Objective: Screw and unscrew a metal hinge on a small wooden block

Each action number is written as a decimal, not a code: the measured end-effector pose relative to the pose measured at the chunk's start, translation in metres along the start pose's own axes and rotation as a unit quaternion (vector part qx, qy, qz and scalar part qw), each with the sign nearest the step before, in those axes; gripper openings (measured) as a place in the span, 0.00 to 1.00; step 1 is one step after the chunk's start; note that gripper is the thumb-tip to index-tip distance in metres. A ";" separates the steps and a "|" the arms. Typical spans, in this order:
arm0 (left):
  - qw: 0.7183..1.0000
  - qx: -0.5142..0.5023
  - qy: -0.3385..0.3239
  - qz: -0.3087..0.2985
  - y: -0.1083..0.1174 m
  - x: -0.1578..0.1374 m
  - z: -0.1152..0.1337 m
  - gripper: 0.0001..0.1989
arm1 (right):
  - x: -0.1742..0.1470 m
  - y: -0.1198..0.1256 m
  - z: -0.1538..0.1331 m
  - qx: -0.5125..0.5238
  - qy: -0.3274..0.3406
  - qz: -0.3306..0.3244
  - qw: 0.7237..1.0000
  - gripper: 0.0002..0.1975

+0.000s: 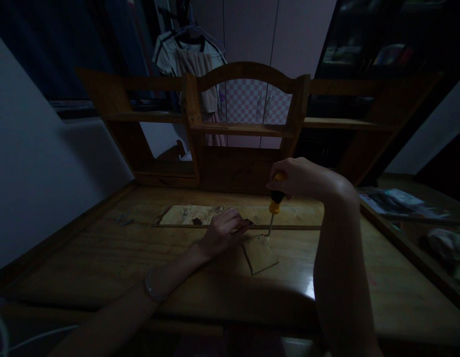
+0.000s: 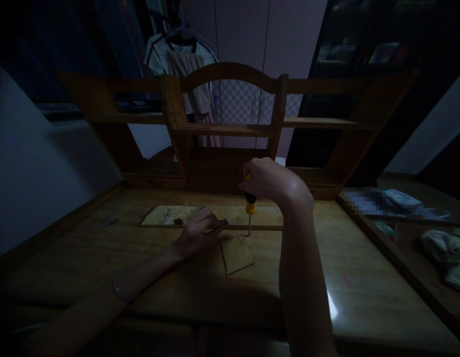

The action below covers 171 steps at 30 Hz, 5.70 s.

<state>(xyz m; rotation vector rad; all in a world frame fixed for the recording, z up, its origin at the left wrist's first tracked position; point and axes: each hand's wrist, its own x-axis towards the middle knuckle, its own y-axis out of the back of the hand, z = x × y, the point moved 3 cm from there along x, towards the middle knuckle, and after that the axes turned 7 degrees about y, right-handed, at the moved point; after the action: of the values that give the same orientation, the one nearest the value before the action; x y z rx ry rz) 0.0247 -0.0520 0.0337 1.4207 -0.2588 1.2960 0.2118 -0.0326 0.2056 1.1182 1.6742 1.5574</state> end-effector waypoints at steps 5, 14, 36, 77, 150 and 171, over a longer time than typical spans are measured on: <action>1.000 -0.004 0.006 0.002 -0.002 -0.001 0.000 0.06 | 0.000 0.000 0.001 -0.004 0.008 0.008 1.000 0.11; 1.000 -0.004 0.004 -0.010 -0.003 0.000 0.000 0.06 | 0.000 0.000 -0.001 -0.002 0.000 -0.001 1.000 0.12; 1.000 -0.009 -0.006 -0.018 -0.004 0.000 0.000 0.04 | 0.000 0.000 0.000 -0.002 0.007 0.004 1.000 0.13; 0.993 -0.056 0.013 -0.101 -0.015 0.002 -0.006 0.05 | 0.029 -0.018 0.007 0.009 0.008 0.026 1.000 0.07; 0.700 -0.541 0.440 -0.154 -0.045 -0.020 -0.051 0.33 | -0.206 -0.166 0.017 0.362 -0.378 0.349 0.777 0.25; 0.747 -0.488 0.434 -0.126 -0.042 -0.016 -0.048 0.31 | -0.188 -0.196 0.033 0.378 -0.307 0.242 0.839 0.23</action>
<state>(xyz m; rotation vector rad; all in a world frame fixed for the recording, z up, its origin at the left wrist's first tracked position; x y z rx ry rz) 0.0247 -0.0065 -0.0144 -0.1060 -0.0624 1.1636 0.2932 -0.1736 -0.0146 2.2972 1.6111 0.5649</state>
